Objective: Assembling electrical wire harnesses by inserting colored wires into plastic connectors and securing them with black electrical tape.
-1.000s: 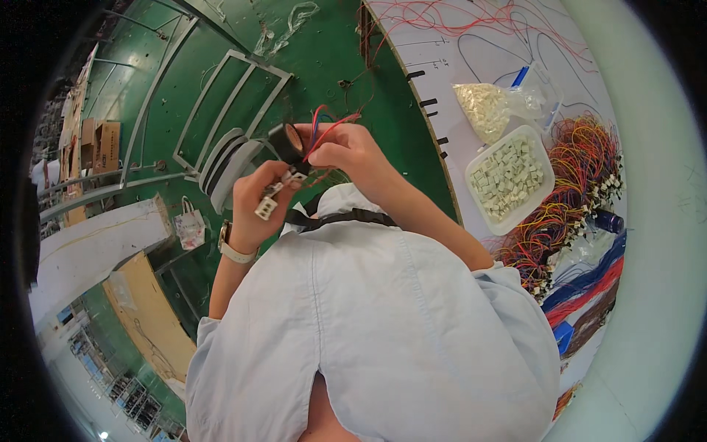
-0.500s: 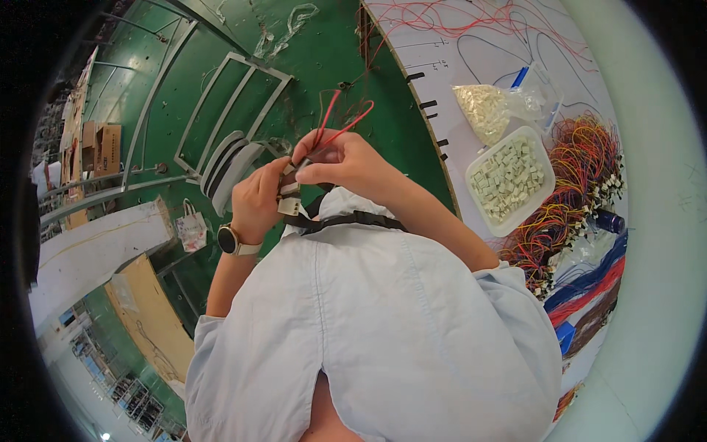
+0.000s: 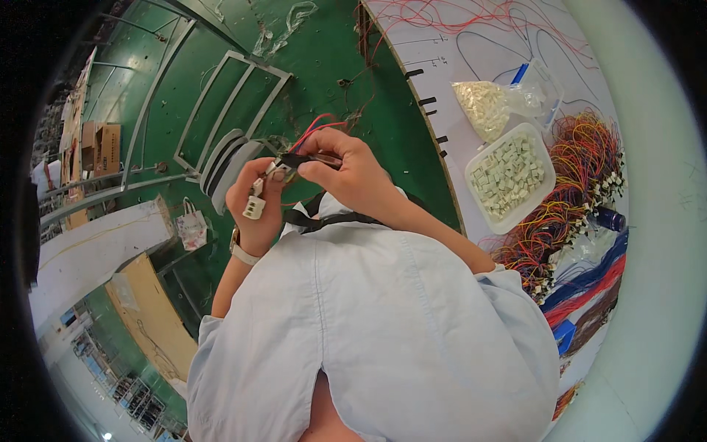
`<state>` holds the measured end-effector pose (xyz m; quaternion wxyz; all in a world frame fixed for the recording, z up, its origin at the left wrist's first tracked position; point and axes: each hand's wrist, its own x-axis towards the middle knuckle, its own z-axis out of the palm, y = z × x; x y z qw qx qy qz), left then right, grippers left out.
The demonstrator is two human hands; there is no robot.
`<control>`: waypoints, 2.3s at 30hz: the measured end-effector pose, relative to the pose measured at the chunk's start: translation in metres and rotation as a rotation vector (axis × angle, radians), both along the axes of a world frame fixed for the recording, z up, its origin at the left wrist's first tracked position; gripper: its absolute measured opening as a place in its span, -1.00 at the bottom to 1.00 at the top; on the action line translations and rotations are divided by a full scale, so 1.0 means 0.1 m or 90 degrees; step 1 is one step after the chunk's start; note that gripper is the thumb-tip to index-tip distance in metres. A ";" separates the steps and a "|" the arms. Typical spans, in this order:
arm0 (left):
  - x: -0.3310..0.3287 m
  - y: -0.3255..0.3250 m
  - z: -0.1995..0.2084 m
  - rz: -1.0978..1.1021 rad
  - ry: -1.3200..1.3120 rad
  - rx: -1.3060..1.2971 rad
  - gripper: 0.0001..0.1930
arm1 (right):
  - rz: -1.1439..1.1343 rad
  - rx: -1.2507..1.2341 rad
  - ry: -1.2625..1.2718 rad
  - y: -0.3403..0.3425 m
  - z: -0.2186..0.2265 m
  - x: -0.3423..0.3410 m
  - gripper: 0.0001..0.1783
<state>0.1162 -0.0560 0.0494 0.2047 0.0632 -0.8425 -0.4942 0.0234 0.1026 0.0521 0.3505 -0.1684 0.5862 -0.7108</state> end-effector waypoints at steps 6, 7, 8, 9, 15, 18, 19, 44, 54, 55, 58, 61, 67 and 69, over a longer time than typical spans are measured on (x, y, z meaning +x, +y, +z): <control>0.00 0.13 0.00 0.083 0.016 0.165 -0.82 | -0.037 -0.028 0.013 -0.08 -0.01 0.08 -0.85; 0.01 0.15 -0.01 0.099 0.013 0.204 -0.82 | -0.038 -0.026 0.038 -0.08 -0.01 0.08 -0.89; 0.01 0.16 -0.03 0.101 0.012 0.203 -0.82 | -0.036 -0.027 0.037 -0.08 0.00 0.08 -0.89; 0.01 0.17 -0.05 0.106 0.026 0.232 -0.81 | -0.044 -0.021 0.071 -0.08 0.03 0.08 -0.90; 0.01 0.19 -0.12 0.113 0.044 0.361 -0.82 | -0.081 -0.051 0.089 -0.13 -0.01 0.11 -0.91; 0.02 0.19 -0.12 0.104 0.033 0.432 -0.83 | -0.087 -0.052 0.067 -0.11 0.00 0.11 -0.92; 0.02 0.19 -0.12 0.099 0.029 0.450 -0.83 | -0.081 -0.045 0.073 -0.10 0.01 0.11 -0.92; 0.00 -0.06 0.10 -0.117 -0.128 0.364 -0.87 | 0.041 -0.105 -0.035 -0.14 -0.11 0.05 -0.46; -0.04 0.05 0.17 -0.150 -0.097 0.020 -0.89 | 0.004 -0.095 -0.143 -0.12 -0.11 -0.04 -0.66; -0.03 0.04 0.19 -0.158 -0.123 0.009 -0.91 | -0.012 -0.154 -0.194 -0.14 -0.11 -0.02 -0.67; -0.05 0.06 0.19 -0.133 -0.107 -0.005 -0.92 | 0.046 -0.252 -0.251 -0.13 -0.08 -0.09 -0.69; -0.04 0.01 0.07 -0.091 -0.086 -0.018 -0.91 | 0.131 -0.334 -0.390 0.01 -0.12 -0.21 -0.71; -0.01 0.02 -0.01 -0.060 -0.097 0.052 -0.95 | 0.155 0.022 -0.146 0.10 0.08 -0.23 -0.59; -0.01 0.05 -0.09 -0.045 -0.039 0.174 -0.89 | 0.154 0.029 -0.127 0.10 -0.01 -0.23 -0.52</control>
